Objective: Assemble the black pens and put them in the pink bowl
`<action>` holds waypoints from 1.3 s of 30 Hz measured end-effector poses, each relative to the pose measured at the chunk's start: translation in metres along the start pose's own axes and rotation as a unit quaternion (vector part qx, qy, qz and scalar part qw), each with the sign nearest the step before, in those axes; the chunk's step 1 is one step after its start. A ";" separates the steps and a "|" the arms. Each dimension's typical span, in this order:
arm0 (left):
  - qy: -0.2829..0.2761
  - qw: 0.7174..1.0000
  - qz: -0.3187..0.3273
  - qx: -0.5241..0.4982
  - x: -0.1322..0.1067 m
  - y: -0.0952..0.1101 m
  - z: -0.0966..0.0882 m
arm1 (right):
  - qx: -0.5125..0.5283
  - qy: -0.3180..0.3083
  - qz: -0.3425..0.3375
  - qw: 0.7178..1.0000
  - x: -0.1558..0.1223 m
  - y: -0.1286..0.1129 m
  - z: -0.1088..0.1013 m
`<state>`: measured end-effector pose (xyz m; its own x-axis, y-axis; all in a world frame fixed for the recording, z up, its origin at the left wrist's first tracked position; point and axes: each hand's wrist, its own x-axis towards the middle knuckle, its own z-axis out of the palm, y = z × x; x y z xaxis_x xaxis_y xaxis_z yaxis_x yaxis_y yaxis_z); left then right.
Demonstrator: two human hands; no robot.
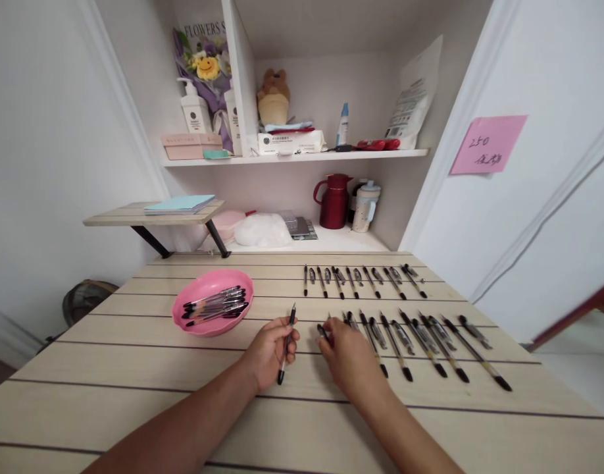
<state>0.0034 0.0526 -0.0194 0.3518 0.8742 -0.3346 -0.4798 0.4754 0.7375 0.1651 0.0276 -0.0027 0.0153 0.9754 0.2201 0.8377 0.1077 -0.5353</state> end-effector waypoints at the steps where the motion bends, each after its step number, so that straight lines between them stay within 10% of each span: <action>1: -0.001 1.000 0.005 0.004 0.000 0.000 -0.001 | -0.052 -0.009 -0.021 0.998 -0.005 -0.004 0.008; 8: -0.003 1.000 0.015 0.025 -0.002 -0.002 0.000 | -0.253 -0.052 -0.046 0.965 -0.012 -0.023 0.033; 24: -0.013 0.997 0.020 0.071 -0.005 -0.003 0.002 | -0.275 0.012 0.001 0.961 -0.054 0.009 0.014; 35: -0.038 0.993 0.032 0.104 -0.008 -0.007 0.004 | -0.220 0.029 0.026 0.975 -0.056 0.014 0.005; 39: -0.068 0.992 0.029 0.103 -0.013 -0.011 0.007 | 0.015 0.028 0.065 0.997 -0.040 0.009 -0.005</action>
<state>0.0101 0.0356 -0.0189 0.4406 0.8711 -0.2169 -0.3325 0.3828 0.8619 0.1747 -0.0110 -0.0123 0.1536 0.9695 0.1912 0.8095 -0.0125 -0.5871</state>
